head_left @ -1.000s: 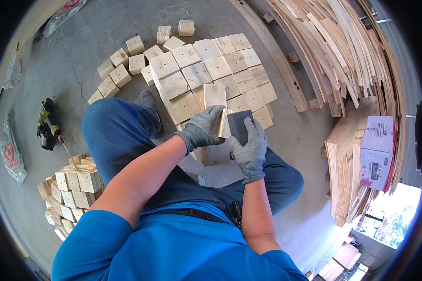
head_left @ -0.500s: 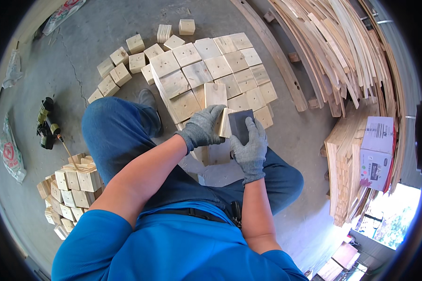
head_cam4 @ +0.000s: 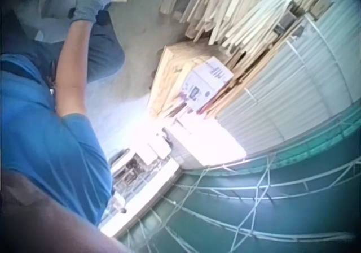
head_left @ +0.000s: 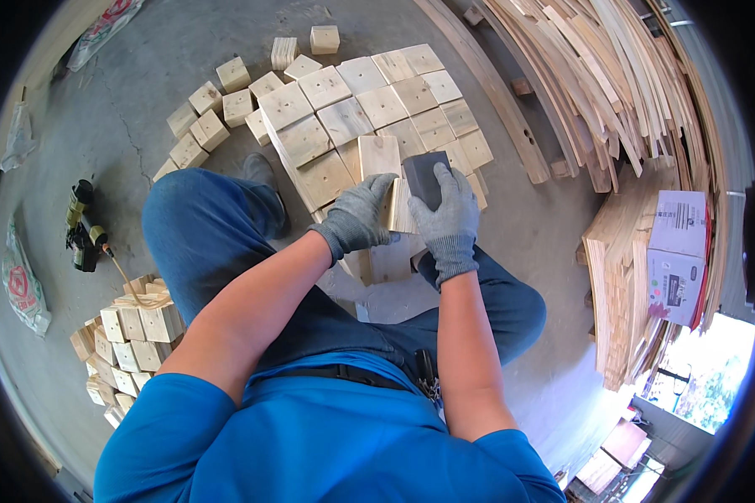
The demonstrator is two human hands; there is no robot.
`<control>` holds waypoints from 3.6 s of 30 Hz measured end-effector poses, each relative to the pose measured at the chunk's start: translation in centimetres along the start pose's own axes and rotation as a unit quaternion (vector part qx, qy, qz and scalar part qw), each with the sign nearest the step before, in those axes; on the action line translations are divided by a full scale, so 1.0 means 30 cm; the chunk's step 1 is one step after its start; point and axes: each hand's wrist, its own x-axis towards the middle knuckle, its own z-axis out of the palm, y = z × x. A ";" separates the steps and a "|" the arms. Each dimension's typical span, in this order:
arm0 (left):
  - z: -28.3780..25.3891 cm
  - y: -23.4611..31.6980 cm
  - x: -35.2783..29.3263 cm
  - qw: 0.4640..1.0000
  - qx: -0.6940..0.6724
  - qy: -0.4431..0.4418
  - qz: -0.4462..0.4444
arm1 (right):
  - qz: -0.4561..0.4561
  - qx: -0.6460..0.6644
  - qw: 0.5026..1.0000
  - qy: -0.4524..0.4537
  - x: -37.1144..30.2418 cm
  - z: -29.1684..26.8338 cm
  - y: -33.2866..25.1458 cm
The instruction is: The person sits on the floor and sands small wooden blocks one at a time using a sanding block. They repeatedly pick up a block, sand its surfaces, and place it back into a pile.
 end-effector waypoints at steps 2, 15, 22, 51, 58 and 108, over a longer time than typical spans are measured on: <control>0.002 0.007 -0.001 1.000 -0.003 0.002 -0.004 | 0.007 -0.003 1.000 -0.006 0.002 -0.009 0.002; 0.002 -0.008 -0.002 1.000 -0.014 -0.002 0.007 | -0.058 -0.016 0.997 -0.051 -0.321 -0.097 -0.019; 0.003 0.000 0.000 1.000 -0.007 -0.006 0.005 | -0.056 -0.017 0.998 -0.023 -0.195 -0.059 -0.031; 0.005 0.001 -0.002 0.999 -0.046 -0.005 -0.005 | 0.030 0.192 0.978 0.068 -0.406 -0.080 0.080; -0.009 0.024 -0.033 0.999 -0.029 -0.017 -0.034 | 0.225 0.343 0.910 0.061 -0.403 -0.120 0.139; -0.016 0.049 -0.108 0.964 0.124 0.089 0.219 | 0.256 0.382 0.888 0.004 -0.396 -0.078 0.183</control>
